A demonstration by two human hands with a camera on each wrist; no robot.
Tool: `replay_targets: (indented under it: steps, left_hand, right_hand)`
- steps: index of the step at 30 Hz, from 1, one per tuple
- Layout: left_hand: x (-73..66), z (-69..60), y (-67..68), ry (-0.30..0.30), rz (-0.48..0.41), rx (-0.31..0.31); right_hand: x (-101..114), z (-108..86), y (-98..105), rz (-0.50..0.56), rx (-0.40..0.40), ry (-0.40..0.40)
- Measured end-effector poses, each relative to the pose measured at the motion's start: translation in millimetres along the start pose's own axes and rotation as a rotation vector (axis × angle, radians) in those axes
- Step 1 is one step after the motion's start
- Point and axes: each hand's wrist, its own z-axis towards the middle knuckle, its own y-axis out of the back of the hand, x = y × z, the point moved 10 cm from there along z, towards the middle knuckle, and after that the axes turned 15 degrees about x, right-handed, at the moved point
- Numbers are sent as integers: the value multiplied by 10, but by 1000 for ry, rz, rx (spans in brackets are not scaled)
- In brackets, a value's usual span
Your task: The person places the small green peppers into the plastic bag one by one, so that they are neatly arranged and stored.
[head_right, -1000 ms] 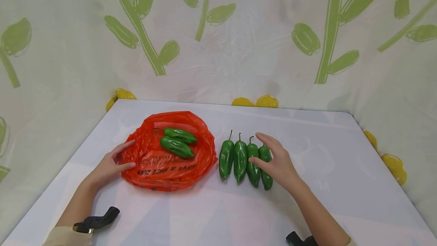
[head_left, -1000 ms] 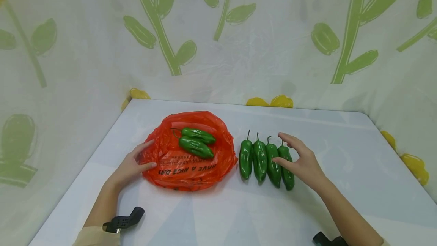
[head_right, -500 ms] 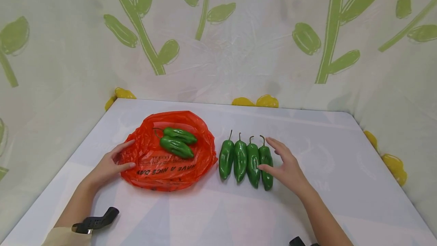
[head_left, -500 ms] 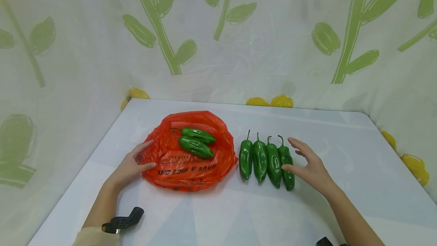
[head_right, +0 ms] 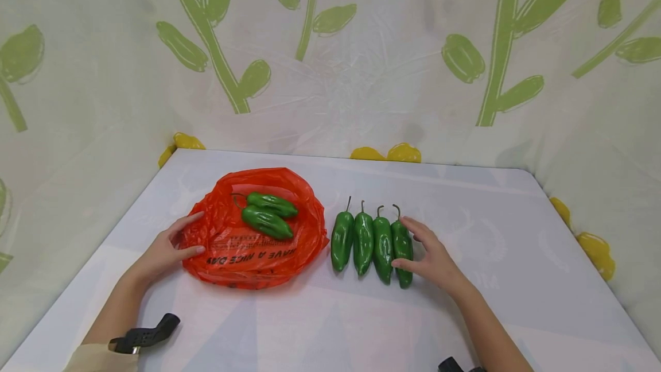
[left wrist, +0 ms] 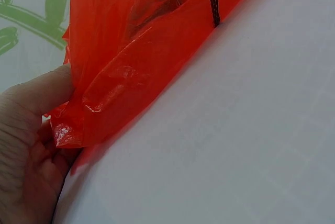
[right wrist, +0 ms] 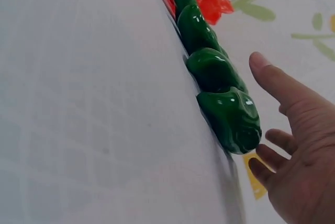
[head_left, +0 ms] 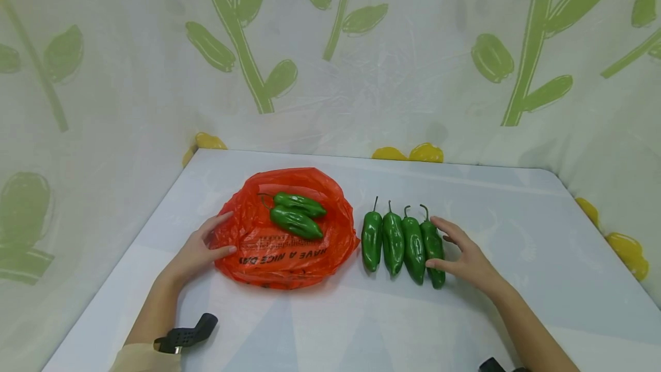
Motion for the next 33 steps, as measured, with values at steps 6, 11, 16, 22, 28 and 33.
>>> replay_targets:
  steps: [6,11,16,22,28,33]
  left_hand:
    - [17,4,-6,2,-2,-1]
    - [9,9,-13,-4,-3,2]
    - [-19,-3,-3,3,4,4]
    - [-2,-19,-9,10,0,9]
    - [-10,-14,-1,3,9,10]
    - [35,9,-9,31,-17,32]
  right_hand:
    - [-72,-16,-17,-23,-1,-50]
    - [-162,-35,-45,-20,19,-130]
    - [-240,-39,-42,-12,12,-174]
    - [-298,-51,-52,32,-1,-202]
    - [-306,-65,-7,57,-22,-288]
    - [-322,-88,37,14,-86,-325]
